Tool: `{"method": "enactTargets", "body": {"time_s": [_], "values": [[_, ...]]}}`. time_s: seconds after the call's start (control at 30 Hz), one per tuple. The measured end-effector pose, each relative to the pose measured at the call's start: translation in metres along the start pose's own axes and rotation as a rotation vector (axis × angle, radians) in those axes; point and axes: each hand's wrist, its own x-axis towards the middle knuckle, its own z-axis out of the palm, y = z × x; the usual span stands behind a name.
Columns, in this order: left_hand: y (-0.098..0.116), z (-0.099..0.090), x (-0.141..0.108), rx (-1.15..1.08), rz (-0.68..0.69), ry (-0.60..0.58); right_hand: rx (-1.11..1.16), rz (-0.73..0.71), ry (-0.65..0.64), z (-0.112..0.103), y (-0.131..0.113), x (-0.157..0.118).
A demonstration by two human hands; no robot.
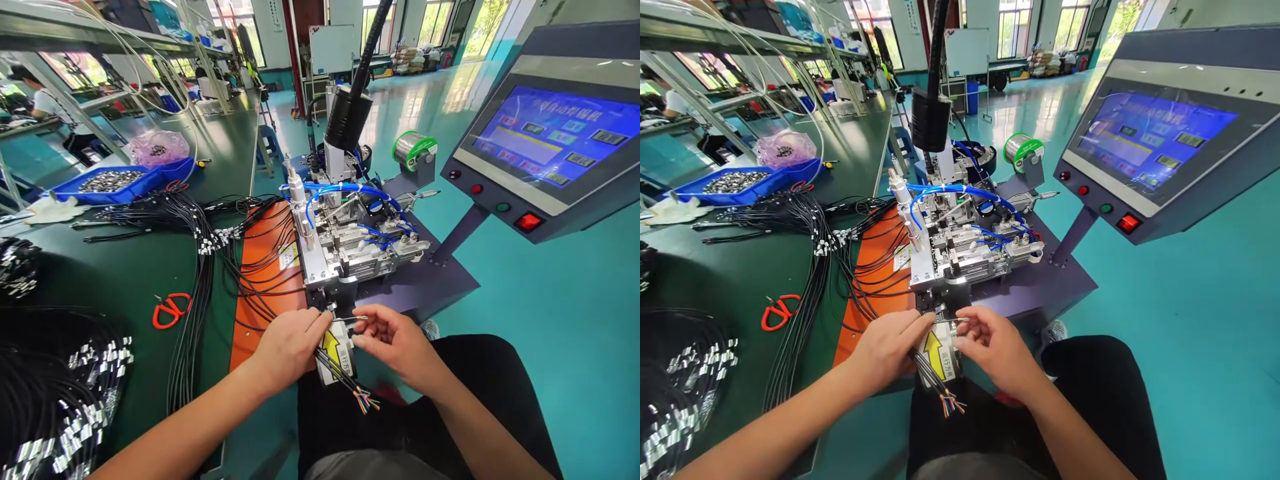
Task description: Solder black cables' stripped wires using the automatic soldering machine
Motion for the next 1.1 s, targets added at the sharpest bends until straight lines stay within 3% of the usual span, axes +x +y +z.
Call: {"method": "enactTargets", "body": {"time_s": [0.13, 0.3, 0.43, 0.6, 0.8, 1.1], "values": [[0.004, 0.005, 0.002, -0.012, -0.025, 0.044, -0.152, -0.113, 0.086, 0.011, -0.001, 0.012], [0.008, 0.007, 0.002, -0.075, -0.020, 0.108, -0.281, -0.231, 0.065, 0.020, -0.009, 0.019], [0.011, 0.006, 0.005, -0.127, -0.098, 0.099, -0.181, -0.172, 0.052, 0.023, -0.003, 0.023], [0.008, 0.014, 0.005, -0.101, -0.132, 0.147, -0.113, -0.132, 0.172, 0.021, 0.009, 0.023], [0.004, 0.029, 0.001, -0.122, -0.153, 0.181, -0.304, -0.229, 0.318, 0.025, 0.013, 0.012], [0.003, 0.031, -0.002, -0.150, -0.169, 0.172, -0.429, -0.427, 0.370, 0.035, 0.021, 0.011]]}}
